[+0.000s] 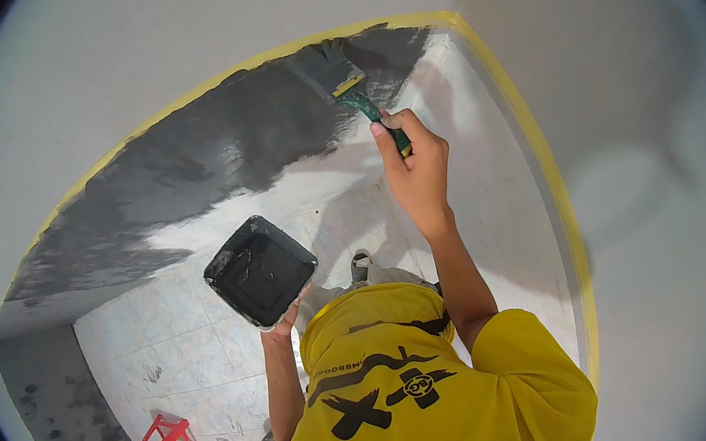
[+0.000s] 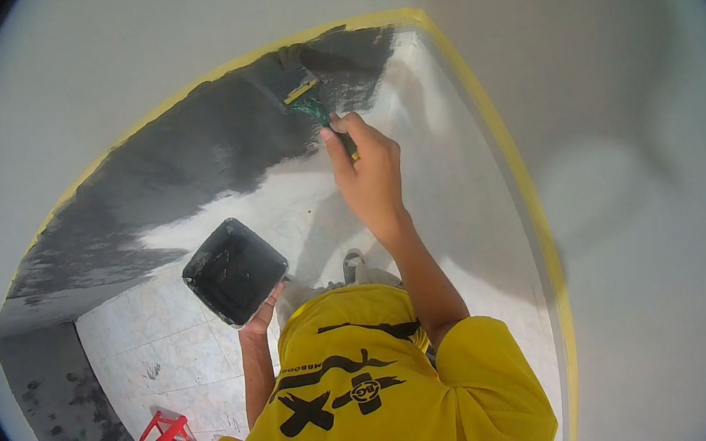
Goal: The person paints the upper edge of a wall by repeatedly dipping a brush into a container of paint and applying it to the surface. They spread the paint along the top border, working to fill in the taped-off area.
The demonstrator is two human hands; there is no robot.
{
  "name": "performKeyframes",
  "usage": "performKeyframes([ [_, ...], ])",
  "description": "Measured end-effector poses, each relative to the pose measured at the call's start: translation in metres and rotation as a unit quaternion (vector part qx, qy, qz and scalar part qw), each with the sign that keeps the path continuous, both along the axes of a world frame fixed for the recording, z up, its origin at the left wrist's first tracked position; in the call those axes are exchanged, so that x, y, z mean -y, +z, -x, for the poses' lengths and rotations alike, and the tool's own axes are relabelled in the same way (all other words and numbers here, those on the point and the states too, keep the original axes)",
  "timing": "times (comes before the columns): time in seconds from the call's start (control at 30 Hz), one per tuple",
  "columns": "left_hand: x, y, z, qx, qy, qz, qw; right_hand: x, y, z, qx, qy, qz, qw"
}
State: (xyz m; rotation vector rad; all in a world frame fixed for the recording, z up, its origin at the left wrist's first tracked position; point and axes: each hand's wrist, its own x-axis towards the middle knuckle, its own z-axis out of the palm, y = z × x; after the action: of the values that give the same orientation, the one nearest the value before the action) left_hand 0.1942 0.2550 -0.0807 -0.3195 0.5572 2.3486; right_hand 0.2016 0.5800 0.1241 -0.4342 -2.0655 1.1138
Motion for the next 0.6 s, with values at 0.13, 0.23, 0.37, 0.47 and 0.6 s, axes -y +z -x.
performKeyframes([
  [0.13, 0.0, -0.004, -0.001, 0.017, 0.019, 0.006, 1.0, 0.002, 0.003, 0.003, -0.002, 0.038, 0.026, 0.999],
  [0.23, 0.002, -0.004, 0.002, -0.013, -0.004, 0.001, 1.0, 0.004, 0.004, 0.006, 0.002, 0.054, 0.042, 0.998],
  [0.37, -0.002, 0.003, 0.004, -0.02, -0.01, -0.032, 0.999, -0.005, -0.001, 0.0, -0.016, -0.001, 0.052, 0.999],
  [0.47, 0.001, -0.003, 0.0, -0.003, 0.005, -0.034, 0.999, -0.027, -0.015, -0.012, -0.064, -0.078, 0.04, 0.994],
  [0.6, 0.001, -0.006, -0.001, 0.022, 0.019, -0.034, 0.999, -0.036, -0.004, -0.033, -0.025, -0.193, 0.055, 0.979],
])
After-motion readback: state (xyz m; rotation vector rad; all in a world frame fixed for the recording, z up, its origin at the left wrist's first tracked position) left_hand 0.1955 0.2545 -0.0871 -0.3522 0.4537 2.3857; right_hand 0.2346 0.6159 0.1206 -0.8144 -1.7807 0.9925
